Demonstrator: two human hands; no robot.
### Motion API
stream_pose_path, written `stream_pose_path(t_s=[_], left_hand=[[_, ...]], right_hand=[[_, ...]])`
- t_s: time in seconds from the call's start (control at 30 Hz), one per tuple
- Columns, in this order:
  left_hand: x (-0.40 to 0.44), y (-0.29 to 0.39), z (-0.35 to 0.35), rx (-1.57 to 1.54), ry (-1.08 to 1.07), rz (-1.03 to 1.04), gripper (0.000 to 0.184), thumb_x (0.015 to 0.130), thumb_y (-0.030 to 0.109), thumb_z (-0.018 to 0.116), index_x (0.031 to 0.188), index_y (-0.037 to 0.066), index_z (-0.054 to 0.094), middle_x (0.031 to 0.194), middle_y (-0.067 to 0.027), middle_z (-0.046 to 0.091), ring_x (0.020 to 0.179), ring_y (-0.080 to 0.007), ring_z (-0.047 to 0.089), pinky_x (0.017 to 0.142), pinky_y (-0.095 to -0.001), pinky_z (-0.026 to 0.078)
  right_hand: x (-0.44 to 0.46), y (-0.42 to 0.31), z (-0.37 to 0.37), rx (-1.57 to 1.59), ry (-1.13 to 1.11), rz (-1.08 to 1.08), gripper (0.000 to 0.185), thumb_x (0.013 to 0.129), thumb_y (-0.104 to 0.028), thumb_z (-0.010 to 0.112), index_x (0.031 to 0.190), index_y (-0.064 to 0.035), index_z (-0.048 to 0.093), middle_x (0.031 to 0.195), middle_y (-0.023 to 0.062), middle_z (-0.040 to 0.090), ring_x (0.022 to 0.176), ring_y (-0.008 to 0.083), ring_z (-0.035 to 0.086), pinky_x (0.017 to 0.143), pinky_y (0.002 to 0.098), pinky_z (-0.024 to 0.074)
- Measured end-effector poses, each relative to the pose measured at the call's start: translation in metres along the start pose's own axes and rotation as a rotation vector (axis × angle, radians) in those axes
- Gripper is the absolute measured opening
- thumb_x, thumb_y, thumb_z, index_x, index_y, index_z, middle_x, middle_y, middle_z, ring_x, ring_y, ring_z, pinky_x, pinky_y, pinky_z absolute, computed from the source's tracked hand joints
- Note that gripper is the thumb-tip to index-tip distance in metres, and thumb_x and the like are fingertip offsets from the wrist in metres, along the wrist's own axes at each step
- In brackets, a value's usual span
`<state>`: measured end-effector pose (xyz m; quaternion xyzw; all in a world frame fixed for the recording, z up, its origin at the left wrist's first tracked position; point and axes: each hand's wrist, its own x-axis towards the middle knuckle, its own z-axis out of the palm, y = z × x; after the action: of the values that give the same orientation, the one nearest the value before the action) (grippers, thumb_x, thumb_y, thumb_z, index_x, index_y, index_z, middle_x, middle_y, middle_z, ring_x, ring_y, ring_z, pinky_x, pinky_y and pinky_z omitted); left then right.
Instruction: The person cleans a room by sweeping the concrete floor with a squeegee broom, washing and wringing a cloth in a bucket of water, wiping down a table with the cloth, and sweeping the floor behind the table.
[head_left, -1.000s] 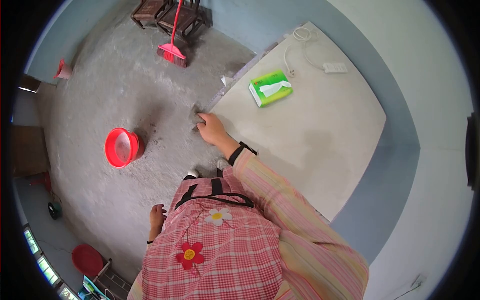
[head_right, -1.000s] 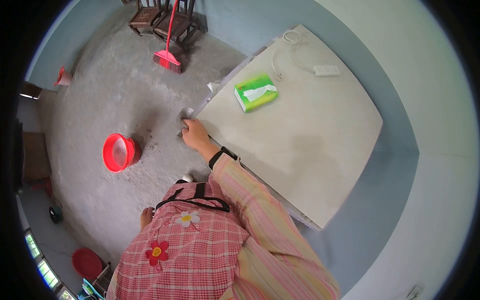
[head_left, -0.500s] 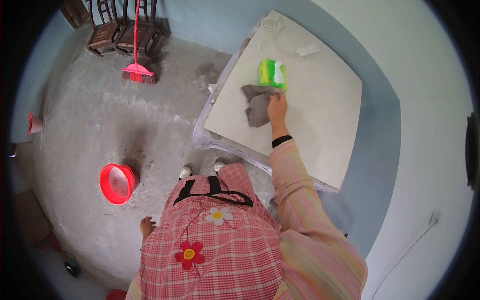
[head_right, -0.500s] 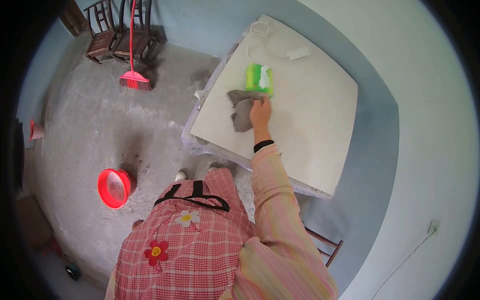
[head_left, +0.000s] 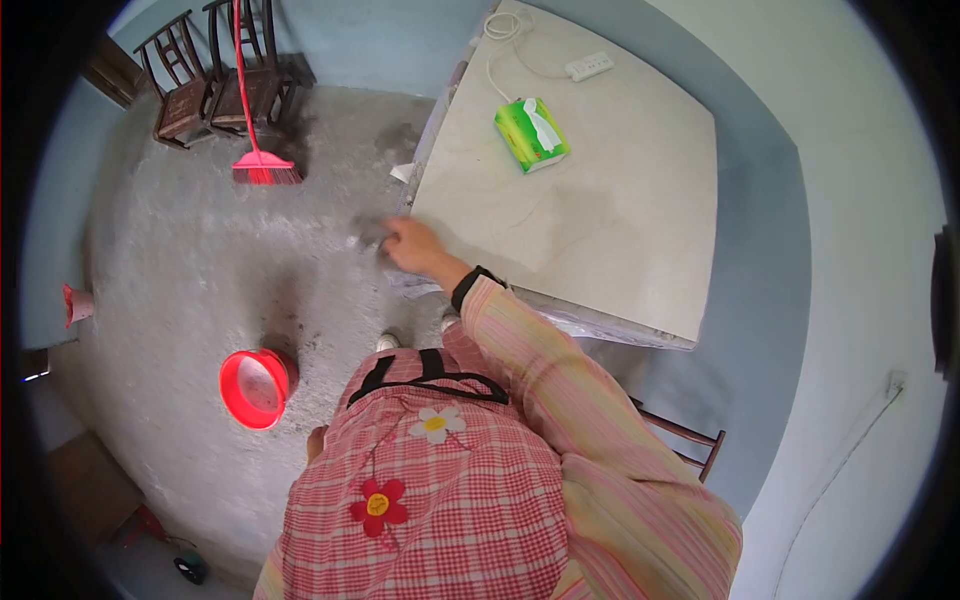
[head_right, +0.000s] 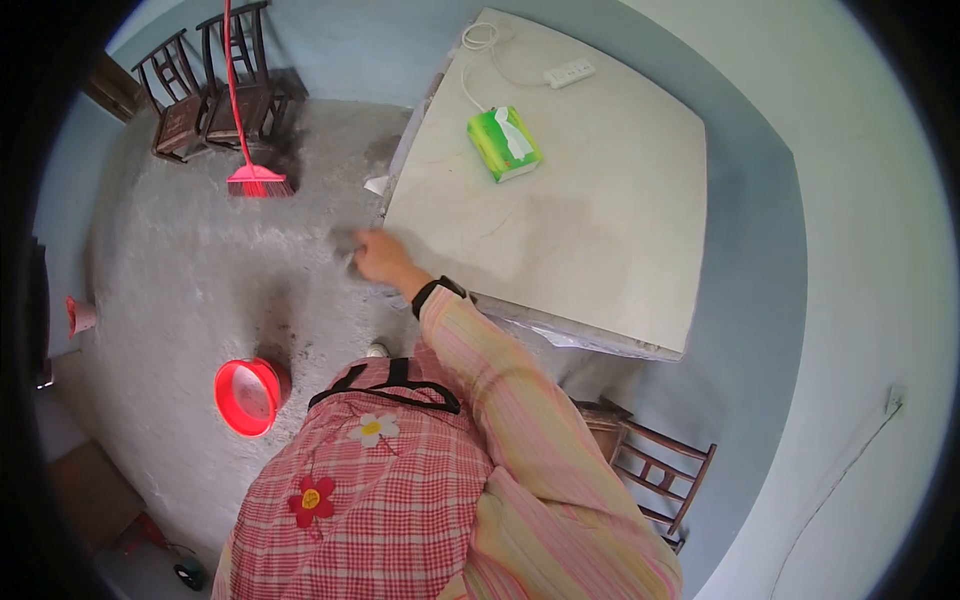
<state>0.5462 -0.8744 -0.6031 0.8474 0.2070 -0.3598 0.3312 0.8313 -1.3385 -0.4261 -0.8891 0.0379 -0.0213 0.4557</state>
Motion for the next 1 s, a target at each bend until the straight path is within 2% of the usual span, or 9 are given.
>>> stream_pose_path(t_s=[0.03,0.1,0.2,0.3,0.33,0.5,0.67,0.77,1.0], left_hand=[[0.006,-0.013,0.003,0.110,0.040,0.130,0.037,0.085,0.032,0.046,0.093,0.001,0.064,0.082,-0.0131,0.066,0.071,-0.0236,0.062,0.065,-0.0354,0.047],[-0.001,-0.015,0.003,0.225,0.087,0.257,0.037,0.085,0.032,0.047,0.093,0.001,0.064,0.083,-0.0124,0.066,0.070,-0.0230,0.061,0.064,-0.0349,0.047],[-0.035,0.041,-0.018,-0.410,0.085,-0.206,0.035,0.084,0.031,0.048,0.095,0.003,0.065,0.082,-0.0112,0.065,0.069,-0.0200,0.061,0.059,-0.0326,0.046],[-0.056,0.041,-0.014,-0.331,0.161,-0.120,0.035,0.084,0.030,0.048,0.096,0.002,0.065,0.082,-0.0115,0.066,0.070,-0.0206,0.061,0.060,-0.0333,0.047],[-0.059,0.041,-0.011,-0.333,0.164,-0.122,0.035,0.084,0.030,0.048,0.096,0.002,0.065,0.082,-0.0115,0.066,0.070,-0.0206,0.061,0.060,-0.0333,0.047],[-0.064,0.037,-0.006,-0.236,0.152,-0.133,0.034,0.084,0.030,0.048,0.096,0.002,0.065,0.083,-0.0115,0.066,0.071,-0.0209,0.061,0.062,-0.0333,0.047],[-0.071,0.042,0.003,-0.140,0.139,-0.152,0.034,0.085,0.029,0.048,0.096,0.002,0.065,0.083,-0.0116,0.066,0.072,-0.0212,0.062,0.063,-0.0334,0.047],[-0.076,0.053,0.015,-0.098,0.138,-0.174,0.034,0.086,0.029,0.048,0.096,0.002,0.065,0.084,-0.0117,0.066,0.073,-0.0214,0.062,0.064,-0.0334,0.048],[-0.110,0.118,0.032,-0.311,0.238,-0.043,0.034,0.090,0.030,0.047,0.093,0.002,0.066,0.084,-0.0135,0.066,0.076,-0.0229,0.061,0.071,-0.0340,0.047]], right_hand=[[0.003,-0.013,0.005,0.209,-0.231,0.050,0.035,0.072,-0.011,0.057,0.105,-0.0026,0.062,0.097,0.0196,0.062,0.089,0.0298,0.058,0.081,0.0367,0.0448],[0.010,-0.028,0.001,0.252,-0.108,0.067,0.032,0.072,-0.011,0.056,0.103,-0.0029,0.063,0.094,0.0199,0.063,0.089,0.0311,0.059,0.081,0.0369,0.0449],[0.027,-0.017,-0.034,0.606,0.144,0.214,0.028,0.074,-0.013,0.055,0.098,-0.0014,0.064,0.091,0.0171,0.064,0.087,0.0283,0.059,0.080,0.0353,0.0445],[0.065,0.054,-0.082,0.753,0.356,0.268,0.023,0.076,-0.015,0.054,0.089,0.0010,0.062,0.088,0.0106,0.061,0.085,0.0214,0.055,0.077,0.0349,0.0426],[0.074,0.068,-0.099,0.989,0.388,0.485,0.021,0.078,-0.016,0.054,0.087,0.0018,0.061,0.089,0.0088,0.060,0.086,0.0195,0.053,0.076,0.0349,0.0417],[0.081,0.111,-0.164,0.945,0.583,0.541,0.024,0.080,-0.013,0.052,0.093,0.0059,0.060,0.097,0.0119,0.059,0.091,0.0199,0.052,0.079,0.0331,0.0404],[0.082,0.133,-0.170,0.763,0.947,0.324,0.029,0.078,-0.012,0.053,0.099,0.0067,0.059,0.099,0.0109,0.060,0.089,0.0195,0.055,0.079,0.0296,0.0422],[0.093,0.112,-0.163,0.584,0.587,0.340,0.029,0.077,-0.011,0.053,0.099,0.0055,0.061,0.095,0.0104,0.062,0.088,0.0193,0.056,0.077,0.0280,0.0427],[0.191,0.124,-0.175,0.112,0.415,0.369,0.033,0.076,-0.017,0.054,0.099,0.0051,0.062,0.096,0.0228,0.063,0.095,0.0352,0.057,0.083,0.0377,0.0434]])
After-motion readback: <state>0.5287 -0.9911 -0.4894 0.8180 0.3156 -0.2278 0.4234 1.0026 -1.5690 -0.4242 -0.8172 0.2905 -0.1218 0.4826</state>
